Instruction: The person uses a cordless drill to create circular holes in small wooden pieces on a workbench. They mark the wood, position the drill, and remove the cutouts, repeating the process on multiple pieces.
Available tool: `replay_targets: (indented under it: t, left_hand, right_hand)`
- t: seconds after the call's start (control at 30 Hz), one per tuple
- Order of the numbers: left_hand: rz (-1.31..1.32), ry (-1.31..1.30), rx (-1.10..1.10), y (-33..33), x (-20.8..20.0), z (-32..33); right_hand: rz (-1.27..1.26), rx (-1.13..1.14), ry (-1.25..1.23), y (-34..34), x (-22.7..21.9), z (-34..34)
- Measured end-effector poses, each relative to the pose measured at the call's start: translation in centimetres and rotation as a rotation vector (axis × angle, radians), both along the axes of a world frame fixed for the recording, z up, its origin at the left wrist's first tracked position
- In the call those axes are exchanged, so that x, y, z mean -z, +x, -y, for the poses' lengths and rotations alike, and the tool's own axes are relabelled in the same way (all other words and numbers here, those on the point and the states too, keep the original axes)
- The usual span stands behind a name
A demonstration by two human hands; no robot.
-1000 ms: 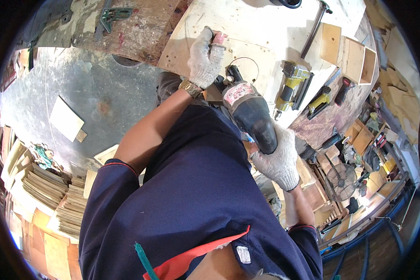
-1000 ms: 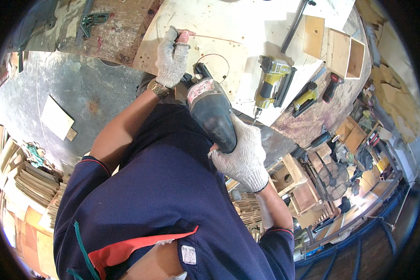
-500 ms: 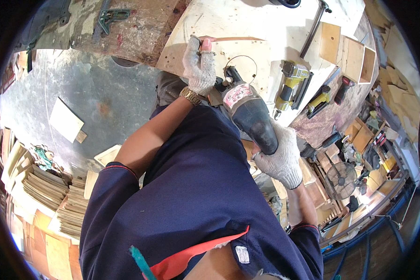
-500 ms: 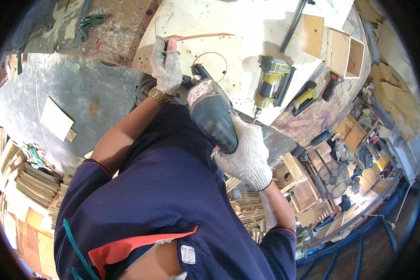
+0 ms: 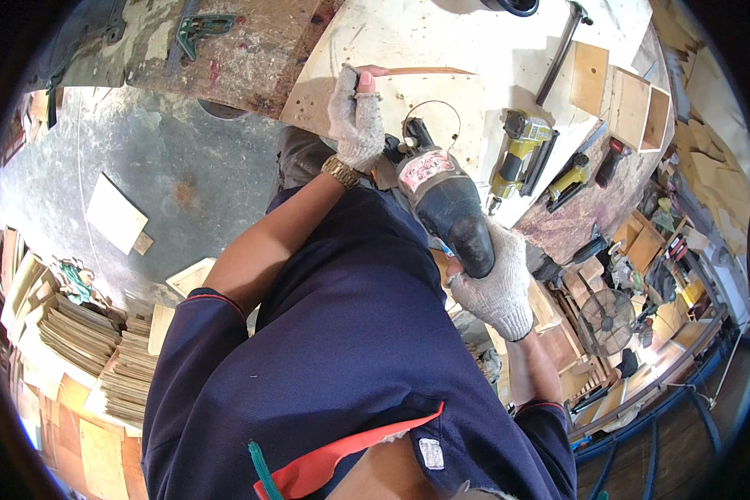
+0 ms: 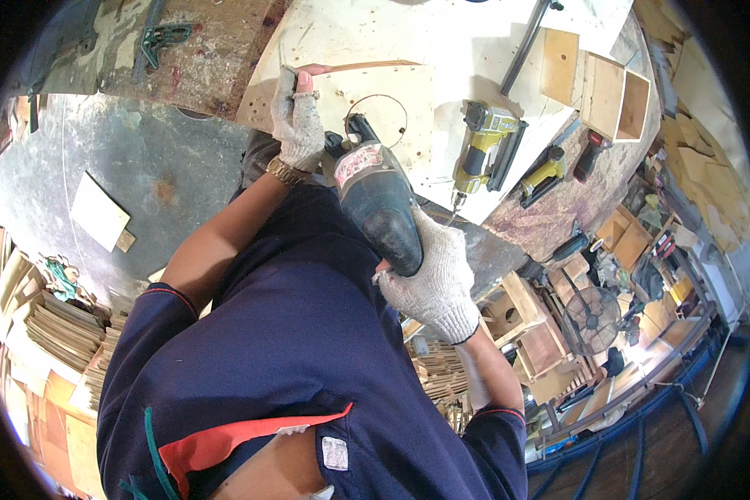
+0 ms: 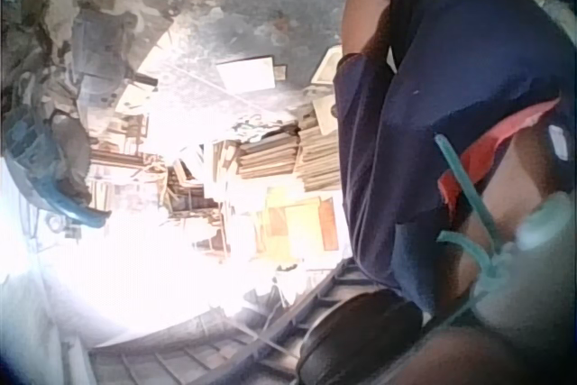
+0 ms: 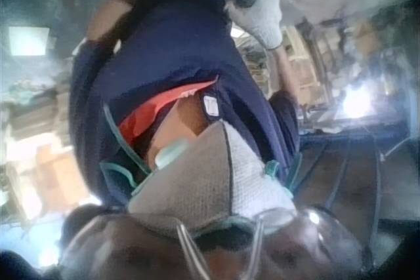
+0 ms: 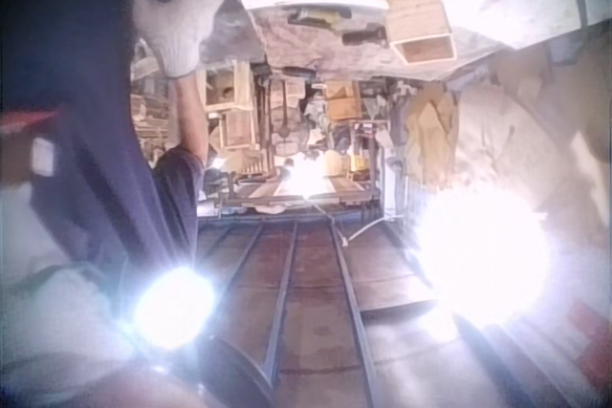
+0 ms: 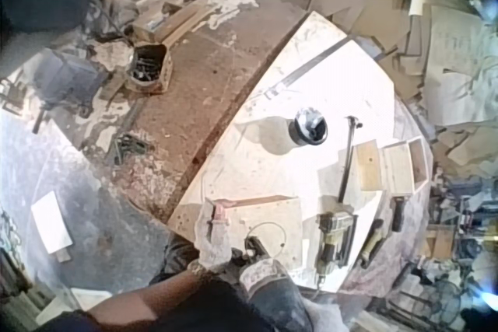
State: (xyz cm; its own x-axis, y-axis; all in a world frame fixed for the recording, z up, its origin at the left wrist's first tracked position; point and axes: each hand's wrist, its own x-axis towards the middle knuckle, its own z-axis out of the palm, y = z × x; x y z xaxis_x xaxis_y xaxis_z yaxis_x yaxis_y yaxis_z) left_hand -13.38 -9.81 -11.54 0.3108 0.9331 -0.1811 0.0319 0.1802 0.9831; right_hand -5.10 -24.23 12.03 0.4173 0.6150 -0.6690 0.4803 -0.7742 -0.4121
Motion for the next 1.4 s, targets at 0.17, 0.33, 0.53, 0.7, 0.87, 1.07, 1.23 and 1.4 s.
replay_targets:
  t: [0.17,0.33,0.53,0.7,0.87,1.07,1.23,1.4]
  left_hand:
    - [-0.036,-0.018,0.071,-0.4,-0.1,-0.4]
    - [-0.052,-0.019,0.281,-2.1,-0.8,-2.4]
    - [-0.086,-0.016,0.480,-3.1,-0.8,-4.5]
    - [-0.147,-0.064,0.523,-3.2,-1.0,-5.0]
    - [-0.184,-0.095,0.513,-3.5,-2.0,-5.2]
    - [-0.231,-0.052,0.367,-4.8,-2.3,-4.0]
    - [-0.224,0.005,0.335,-5.1,-1.9,-3.6]
    - [-0.225,-0.020,0.366,-5.3,-2.4,-4.0]
  right_hand:
    - [0.071,-0.033,0.109,-0.5,0.5,0.6]
    - [0.069,0.009,0.122,-0.9,0.3,0.4]
    - [0.061,0.064,0.088,-1.5,0.5,0.3]
    - [0.022,0.107,0.071,-1.7,0.6,0.4]
    - [0.070,0.134,0.042,-2.6,0.3,0.1]
    - [-0.116,0.225,-0.004,-2.3,0.2,-1.3]
    - [0.061,0.098,0.070,-3.0,0.3,-0.8]
    - [0.012,0.164,0.029,-3.3,0.2,-1.1]
